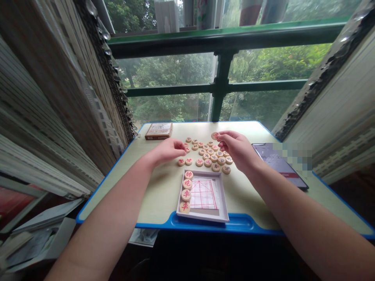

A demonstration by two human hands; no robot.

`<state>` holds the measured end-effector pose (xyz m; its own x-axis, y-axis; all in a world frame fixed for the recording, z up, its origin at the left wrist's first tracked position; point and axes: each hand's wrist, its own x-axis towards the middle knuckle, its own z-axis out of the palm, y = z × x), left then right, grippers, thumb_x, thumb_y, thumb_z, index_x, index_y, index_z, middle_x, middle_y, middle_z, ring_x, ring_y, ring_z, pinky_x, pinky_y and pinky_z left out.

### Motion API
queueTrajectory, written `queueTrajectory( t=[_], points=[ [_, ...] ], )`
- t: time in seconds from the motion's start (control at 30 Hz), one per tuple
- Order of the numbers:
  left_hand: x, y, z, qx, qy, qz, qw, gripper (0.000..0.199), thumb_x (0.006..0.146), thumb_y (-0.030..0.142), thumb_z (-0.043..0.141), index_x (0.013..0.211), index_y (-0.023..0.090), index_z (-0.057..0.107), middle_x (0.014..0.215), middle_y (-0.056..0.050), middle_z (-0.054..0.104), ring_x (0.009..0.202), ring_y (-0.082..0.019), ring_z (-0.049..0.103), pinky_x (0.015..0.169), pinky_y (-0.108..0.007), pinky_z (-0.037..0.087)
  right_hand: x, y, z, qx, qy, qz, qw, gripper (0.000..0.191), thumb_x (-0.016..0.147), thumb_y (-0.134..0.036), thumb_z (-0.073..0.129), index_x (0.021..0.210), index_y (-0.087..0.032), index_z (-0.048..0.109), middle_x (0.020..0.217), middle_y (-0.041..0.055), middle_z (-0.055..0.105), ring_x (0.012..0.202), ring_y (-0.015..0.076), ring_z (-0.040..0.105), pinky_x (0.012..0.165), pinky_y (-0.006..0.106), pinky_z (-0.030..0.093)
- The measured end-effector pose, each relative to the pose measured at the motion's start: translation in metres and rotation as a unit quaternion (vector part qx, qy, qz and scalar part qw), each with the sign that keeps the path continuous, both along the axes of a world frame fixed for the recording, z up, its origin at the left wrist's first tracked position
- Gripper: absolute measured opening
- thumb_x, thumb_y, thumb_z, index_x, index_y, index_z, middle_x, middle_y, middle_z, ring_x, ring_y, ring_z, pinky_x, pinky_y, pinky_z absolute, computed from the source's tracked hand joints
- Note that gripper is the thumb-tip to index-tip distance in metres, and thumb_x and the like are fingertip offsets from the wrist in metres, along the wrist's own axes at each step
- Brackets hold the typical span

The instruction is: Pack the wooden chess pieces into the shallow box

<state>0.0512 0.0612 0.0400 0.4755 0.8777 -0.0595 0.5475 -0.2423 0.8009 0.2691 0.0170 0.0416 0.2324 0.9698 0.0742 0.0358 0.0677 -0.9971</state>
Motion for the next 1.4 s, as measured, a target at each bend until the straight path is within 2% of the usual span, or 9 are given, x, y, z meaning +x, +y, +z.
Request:
queueTrajectory(
  t=[0.13,0.3,0.6,0.77,0.83,0.93,1.0,1.07,1.4],
  points=[
    [0.002,-0.007,0.002,-0.045,0.026,-0.098,0.994,0.028,0.066,0.039,0.065,0.078,0.014,0.069,0.067,-0.002,0.063,0.061,-0.013,0.052,0.055,-0.023,0.036,0.006,0.005,-0.002,0.018,0.032,-0.030,0.999,0.016,0.065,-0.020,0.058,0.079,-0.014,0.063,0.072,0.0026,0.059,0.058,0.0081,0.048,0.051,0.021,0.038],
    [0.000,-0.005,-0.003,-0.044,0.116,-0.154,0.980,0.031,0.064,0.044,0.066,0.074,0.015,0.071,0.066,-0.001,0.063,0.063,-0.013,0.050,0.056,-0.024,0.033,0.012,0.008,0.002,0.043,0.080,-0.076,0.993,0.014,0.062,-0.020,0.058,0.074,-0.015,0.059,0.068,-0.0003,0.054,0.054,0.0066,0.045,0.048,0.020,0.038],
    [-0.004,-0.001,-0.003,-0.025,0.162,-0.166,0.972,0.033,0.065,0.045,0.062,0.071,0.013,0.069,0.059,0.000,0.057,0.058,-0.012,0.044,0.053,-0.024,0.030,0.017,0.009,0.006,0.058,0.115,-0.093,0.987,0.008,0.061,-0.018,0.059,0.069,-0.015,0.058,0.063,-0.0020,0.052,0.052,0.0054,0.045,0.047,0.018,0.035],
    [-0.005,0.001,-0.001,-0.001,0.165,-0.144,0.976,0.030,0.066,0.040,0.061,0.073,0.013,0.070,0.060,0.000,0.057,0.059,-0.012,0.045,0.054,-0.023,0.031,0.002,-0.012,0.013,-0.006,-0.040,0.079,0.996,0.013,0.067,-0.021,0.061,0.077,-0.014,0.064,0.065,-0.0004,0.058,0.054,0.0070,0.046,0.049,0.020,0.035],
    [-0.006,0.001,-0.001,0.005,0.157,-0.138,0.978,0.030,0.066,0.040,0.060,0.072,0.012,0.070,0.060,-0.001,0.057,0.059,-0.012,0.045,0.054,-0.023,0.031,-0.009,-0.026,0.018,-0.040,-0.144,0.205,0.967,0.013,0.069,-0.024,0.062,0.078,-0.015,0.066,0.062,-0.0009,0.059,0.056,0.0089,0.048,0.051,0.022,0.036],
    [-0.008,0.004,-0.003,0.004,0.147,-0.136,0.980,0.029,0.066,0.039,0.061,0.071,0.013,0.070,0.060,0.000,0.058,0.059,-0.012,0.046,0.054,-0.023,0.031,-0.023,-0.045,0.022,-0.020,-0.294,0.353,0.888,0.013,0.074,-0.024,0.059,0.079,-0.017,0.068,0.074,0.0014,0.066,0.067,0.0121,0.055,0.060,0.024,0.040],
    [-0.009,0.007,-0.004,0.000,0.144,-0.136,0.980,0.028,0.065,0.039,0.061,0.071,0.013,0.069,0.062,0.000,0.060,0.060,-0.012,0.046,0.054,-0.023,0.032,-0.031,-0.053,0.022,0.000,-0.397,0.377,0.837,0.012,0.073,-0.022,0.059,0.079,-0.017,0.069,0.073,0.0013,0.066,0.065,0.0124,0.055,0.058,0.024,0.039],
    [-0.011,0.009,-0.006,-0.003,0.139,-0.136,0.981,0.029,0.064,0.040,0.062,0.070,0.013,0.069,0.062,-0.001,0.060,0.060,-0.012,0.047,0.054,-0.023,0.032,-0.037,-0.058,0.020,0.012,-0.443,0.376,0.814,0.013,0.074,-0.021,0.057,0.079,-0.017,0.069,0.071,0.0009,0.066,0.062,0.0118,0.053,0.057,0.024,0.037],
    [-0.011,0.005,-0.003,-0.009,0.121,-0.132,0.984,0.026,0.063,0.037,0.063,0.069,0.012,0.070,0.060,-0.001,0.061,0.058,-0.011,0.047,0.056,-0.023,0.032,-0.051,-0.070,0.013,0.015,-0.469,0.354,0.809,0.011,0.075,-0.023,0.058,0.081,-0.018,0.066,0.071,-0.0004,0.064,0.059,0.0097,0.050,0.055,0.022,0.035]
  ],
)
